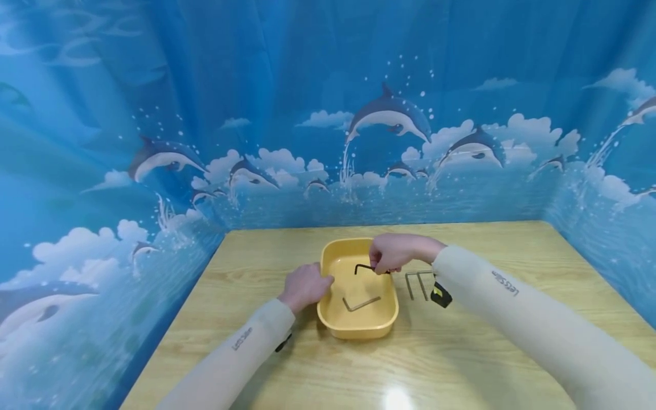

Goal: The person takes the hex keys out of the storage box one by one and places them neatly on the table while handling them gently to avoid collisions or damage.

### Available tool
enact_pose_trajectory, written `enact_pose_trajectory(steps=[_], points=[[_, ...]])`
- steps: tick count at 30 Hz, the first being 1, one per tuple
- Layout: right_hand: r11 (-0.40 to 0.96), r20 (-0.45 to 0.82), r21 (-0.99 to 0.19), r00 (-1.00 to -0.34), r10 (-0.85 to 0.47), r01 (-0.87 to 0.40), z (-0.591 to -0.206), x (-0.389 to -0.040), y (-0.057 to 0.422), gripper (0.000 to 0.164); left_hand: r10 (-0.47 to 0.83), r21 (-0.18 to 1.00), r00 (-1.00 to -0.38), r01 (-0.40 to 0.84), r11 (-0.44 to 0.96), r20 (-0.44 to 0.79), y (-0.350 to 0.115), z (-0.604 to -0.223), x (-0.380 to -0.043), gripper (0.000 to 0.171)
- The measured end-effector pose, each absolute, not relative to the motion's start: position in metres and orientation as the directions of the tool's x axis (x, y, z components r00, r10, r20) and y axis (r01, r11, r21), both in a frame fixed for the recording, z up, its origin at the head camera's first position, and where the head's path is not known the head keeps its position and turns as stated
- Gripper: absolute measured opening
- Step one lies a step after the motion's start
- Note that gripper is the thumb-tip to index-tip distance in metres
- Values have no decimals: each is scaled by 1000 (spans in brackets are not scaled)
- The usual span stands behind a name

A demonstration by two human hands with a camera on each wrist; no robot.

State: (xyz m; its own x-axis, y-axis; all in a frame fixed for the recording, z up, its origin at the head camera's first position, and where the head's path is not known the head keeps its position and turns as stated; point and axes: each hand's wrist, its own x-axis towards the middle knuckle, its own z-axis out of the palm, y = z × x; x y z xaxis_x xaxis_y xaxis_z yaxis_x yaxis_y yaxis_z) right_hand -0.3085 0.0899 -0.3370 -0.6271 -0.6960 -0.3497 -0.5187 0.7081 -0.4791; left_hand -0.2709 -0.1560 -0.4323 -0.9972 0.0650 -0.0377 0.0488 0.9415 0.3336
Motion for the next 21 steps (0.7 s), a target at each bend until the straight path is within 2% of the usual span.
enact_pose_trajectory(steps=[9, 21], points=[[679, -286, -596, -677, -678, -428, -342, -301, 132, 4, 78, 315, -997, 74, 946, -1, -156, -432, -271, 31], [706, -235, -628, -785, -573, -327, -356, -286, 195, 7, 94, 316, -996, 85, 945, -13, -157, -432, -272, 30]])
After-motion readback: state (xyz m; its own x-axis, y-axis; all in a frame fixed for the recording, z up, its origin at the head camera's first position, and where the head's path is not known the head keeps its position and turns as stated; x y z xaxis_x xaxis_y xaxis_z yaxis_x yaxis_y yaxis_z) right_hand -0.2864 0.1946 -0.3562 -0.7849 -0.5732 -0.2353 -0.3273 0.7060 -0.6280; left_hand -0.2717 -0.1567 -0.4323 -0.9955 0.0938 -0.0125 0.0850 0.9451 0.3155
